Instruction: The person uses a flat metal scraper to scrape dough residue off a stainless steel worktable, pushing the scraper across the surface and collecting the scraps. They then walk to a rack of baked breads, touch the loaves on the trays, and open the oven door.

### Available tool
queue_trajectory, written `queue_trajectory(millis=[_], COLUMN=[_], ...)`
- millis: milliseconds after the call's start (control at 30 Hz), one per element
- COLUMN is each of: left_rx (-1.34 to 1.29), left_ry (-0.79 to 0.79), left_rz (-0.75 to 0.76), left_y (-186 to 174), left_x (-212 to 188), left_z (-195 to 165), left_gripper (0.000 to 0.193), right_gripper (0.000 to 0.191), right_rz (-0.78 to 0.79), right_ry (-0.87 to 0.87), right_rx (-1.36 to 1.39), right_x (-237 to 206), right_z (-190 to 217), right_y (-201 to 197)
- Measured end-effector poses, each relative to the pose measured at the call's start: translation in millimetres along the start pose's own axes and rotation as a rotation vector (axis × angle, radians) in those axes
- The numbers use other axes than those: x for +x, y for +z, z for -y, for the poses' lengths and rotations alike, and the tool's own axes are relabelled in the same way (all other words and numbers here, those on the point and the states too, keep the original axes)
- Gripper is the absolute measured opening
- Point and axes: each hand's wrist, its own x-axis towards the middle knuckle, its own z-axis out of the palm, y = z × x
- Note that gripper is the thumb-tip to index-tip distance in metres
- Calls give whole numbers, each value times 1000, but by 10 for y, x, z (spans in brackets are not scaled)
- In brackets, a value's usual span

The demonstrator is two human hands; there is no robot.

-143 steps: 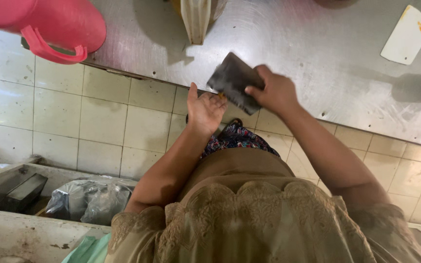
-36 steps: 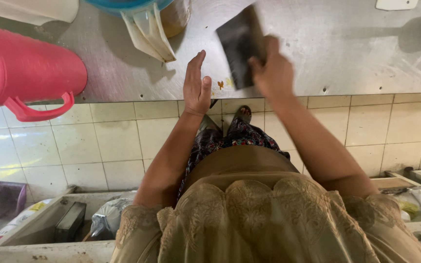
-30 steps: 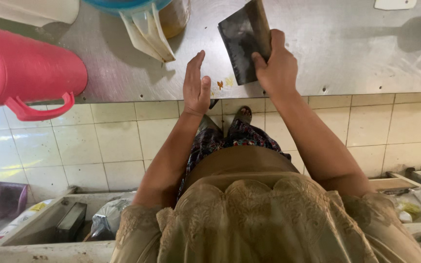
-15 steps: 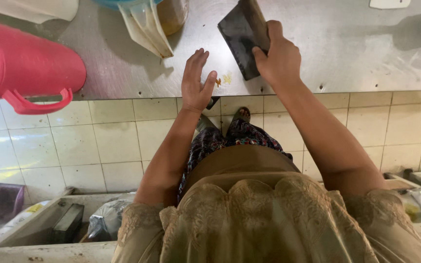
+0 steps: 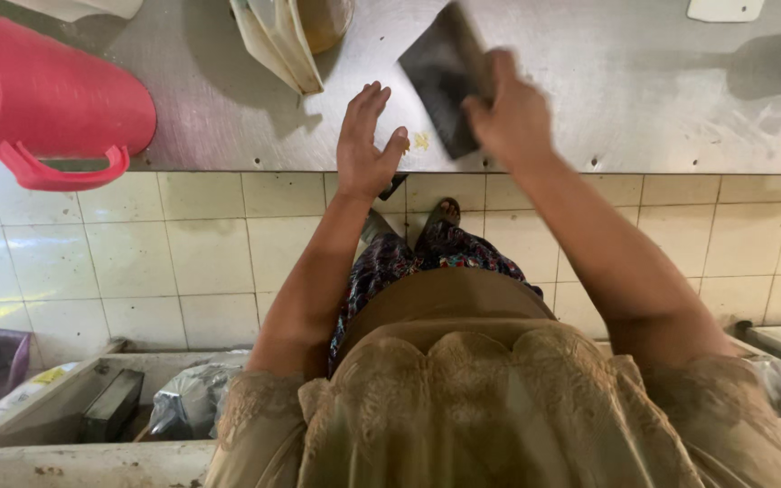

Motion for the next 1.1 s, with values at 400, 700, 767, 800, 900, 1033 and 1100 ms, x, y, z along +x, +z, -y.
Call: queue_trajectory(millis=[400,700,767,800,900,1033,1100], left_rx=[-92,-121,-128,-122,-118,-75,-99], left_ry=[49,19,19,22,-14,-9,-9], left_rz=[-30,-51,-48,-52,-39,-31,-43], left_y=[18,-9,-3,-2,-1,-4,-3], left_x=[-26,-21,-14,-10,-9,-17,-18], left_z=[103,42,41,43,48,43,38], left_gripper=[48,58,61,63,70,74,74], right_gripper=[48,44,46,48,46,44,50], right_rz=[20,-6,-71,-92,-23,-89,-133], right_ry=[206,108,44,-31,45,116,-57], right_rx=[142,132,115,87,72,87,62], right_x=[-55,-88,-62,-53,-45,-72,-88], right_z=[78,91,50,40,62,93,91], right_y=[-18,-63,-80,-92,-95,-107,-98])
